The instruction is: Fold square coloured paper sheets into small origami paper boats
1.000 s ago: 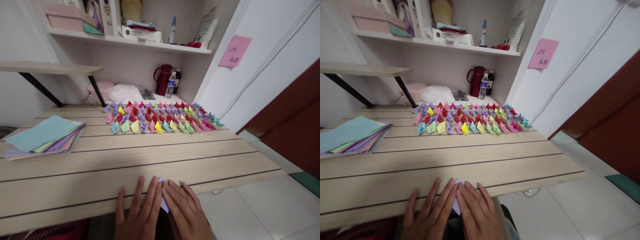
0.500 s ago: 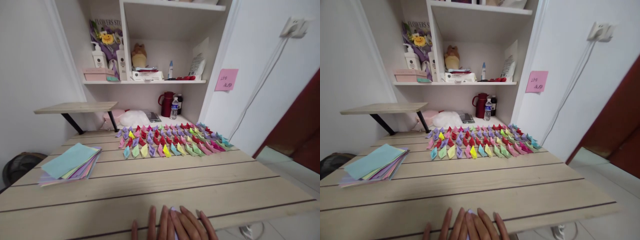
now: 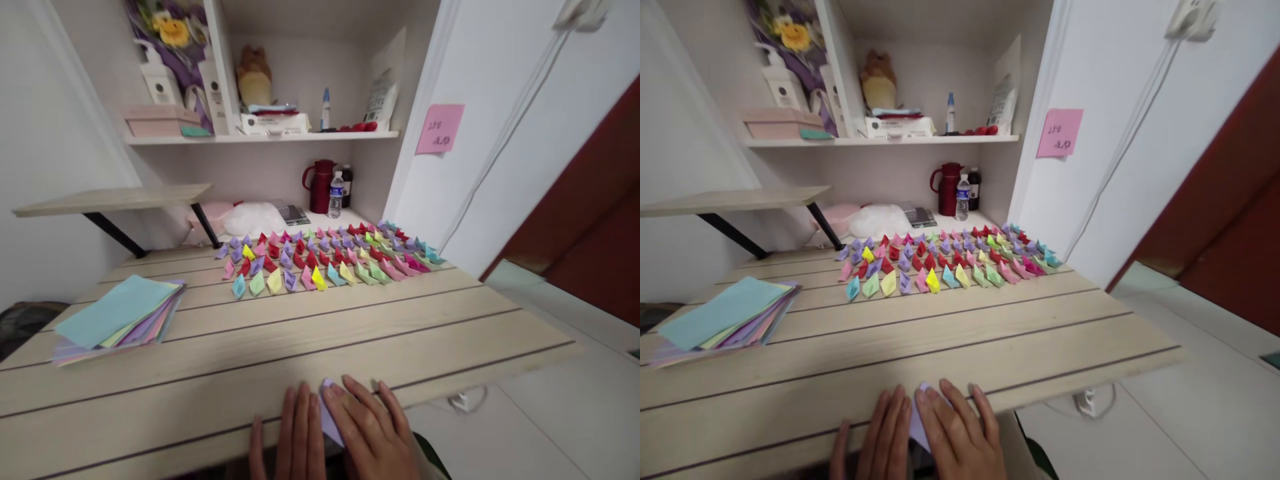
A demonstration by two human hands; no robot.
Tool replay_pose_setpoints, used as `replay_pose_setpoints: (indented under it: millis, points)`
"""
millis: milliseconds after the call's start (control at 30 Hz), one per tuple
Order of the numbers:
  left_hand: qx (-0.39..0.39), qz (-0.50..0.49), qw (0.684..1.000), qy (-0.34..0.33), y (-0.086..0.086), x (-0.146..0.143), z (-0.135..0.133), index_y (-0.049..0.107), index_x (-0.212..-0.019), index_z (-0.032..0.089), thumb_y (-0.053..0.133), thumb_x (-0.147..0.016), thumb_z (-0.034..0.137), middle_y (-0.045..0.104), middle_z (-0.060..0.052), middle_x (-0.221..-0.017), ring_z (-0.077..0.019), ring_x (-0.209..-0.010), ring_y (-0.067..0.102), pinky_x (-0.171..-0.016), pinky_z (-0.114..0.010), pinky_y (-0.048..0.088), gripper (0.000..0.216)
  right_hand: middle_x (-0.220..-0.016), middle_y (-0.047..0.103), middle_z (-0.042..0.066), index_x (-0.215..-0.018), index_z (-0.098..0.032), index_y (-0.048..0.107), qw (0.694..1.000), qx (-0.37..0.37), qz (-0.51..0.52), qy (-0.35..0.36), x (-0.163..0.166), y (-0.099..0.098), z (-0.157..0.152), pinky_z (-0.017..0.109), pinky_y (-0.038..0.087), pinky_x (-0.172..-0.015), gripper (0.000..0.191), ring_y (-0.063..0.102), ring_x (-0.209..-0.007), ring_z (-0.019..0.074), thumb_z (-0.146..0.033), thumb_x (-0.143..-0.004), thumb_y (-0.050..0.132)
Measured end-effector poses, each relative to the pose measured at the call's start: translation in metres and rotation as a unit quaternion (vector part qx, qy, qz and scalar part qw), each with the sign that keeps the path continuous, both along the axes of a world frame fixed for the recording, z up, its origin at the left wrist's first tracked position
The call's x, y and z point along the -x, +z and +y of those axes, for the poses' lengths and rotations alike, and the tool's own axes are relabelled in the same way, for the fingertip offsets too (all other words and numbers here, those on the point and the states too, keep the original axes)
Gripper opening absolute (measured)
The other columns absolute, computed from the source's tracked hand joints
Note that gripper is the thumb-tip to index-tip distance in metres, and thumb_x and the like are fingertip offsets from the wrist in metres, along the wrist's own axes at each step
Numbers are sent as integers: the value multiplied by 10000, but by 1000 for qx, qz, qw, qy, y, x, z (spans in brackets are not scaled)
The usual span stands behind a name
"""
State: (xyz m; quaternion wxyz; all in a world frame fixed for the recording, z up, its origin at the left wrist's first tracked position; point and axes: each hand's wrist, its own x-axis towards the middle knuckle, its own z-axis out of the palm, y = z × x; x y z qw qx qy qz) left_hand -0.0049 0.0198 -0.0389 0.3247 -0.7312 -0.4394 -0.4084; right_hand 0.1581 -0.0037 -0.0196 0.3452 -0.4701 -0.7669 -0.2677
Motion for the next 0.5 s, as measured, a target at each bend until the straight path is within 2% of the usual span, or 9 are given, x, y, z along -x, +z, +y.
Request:
replay_pose_setpoints:
  millis: [100, 233, 367, 433, 500]
  points:
    - [23, -9, 999, -23, 3, 9, -10, 684, -1175, 163, 419, -924, 84, 770, -89, -1143, -102, -1461, 354, -1245, -434, 186, 373, -1205, 753, 21, -1289, -175, 660, 1000, 20, 9, 2, 2, 11, -5, 417, 113, -1255, 421, 641, -1188, 213, -152, -1035, 325]
    - [50, -28, 997, -48, 2, 17, -17, 672, -1205, 168, 443, -904, 92, 765, -99, -1154, -114, -1415, 440, -1232, -415, 191, 385, -1181, 756, 27, -1311, -179, 642, 997, 55, 34, 32, 1, 18, -9, 394, 172, -1231, 407, 604, -1245, 205, -120, -1012, 373]
    - [111, -52, 991, -45, 5, 16, -24, 634, -1213, 186, 551, -879, 131, 760, -116, -1167, -200, -1164, 665, -1210, -475, 224, 349, -1073, 777, 14, -1271, -239, 658, 987, 82, 112, 86, -6, 25, -16, 386, 327, -1152, 357, 627, -1225, 200, -166, -1013, 422]
    - [167, -100, 979, -59, 10, 14, -30, 578, -1284, 208, 553, -900, 212, 754, -120, -1178, -239, -1098, 692, -1189, -530, 249, 385, -989, 785, -3, -1197, -280, 687, 966, 109, 195, 129, -9, 30, -21, 396, 399, -1103, 315, 694, -1102, 195, -150, -992, 486]
    - [230, -192, 950, -90, 19, 12, -35, 509, -1365, 249, 560, -918, 329, 743, -113, -1186, -262, -1080, 692, -1143, -552, 325, 457, -935, 785, -14, -1119, -306, 720, 920, 166, 306, 181, -9, 36, -28, 401, 458, -1061, 284, 739, -942, 183, -124, -945, 588]
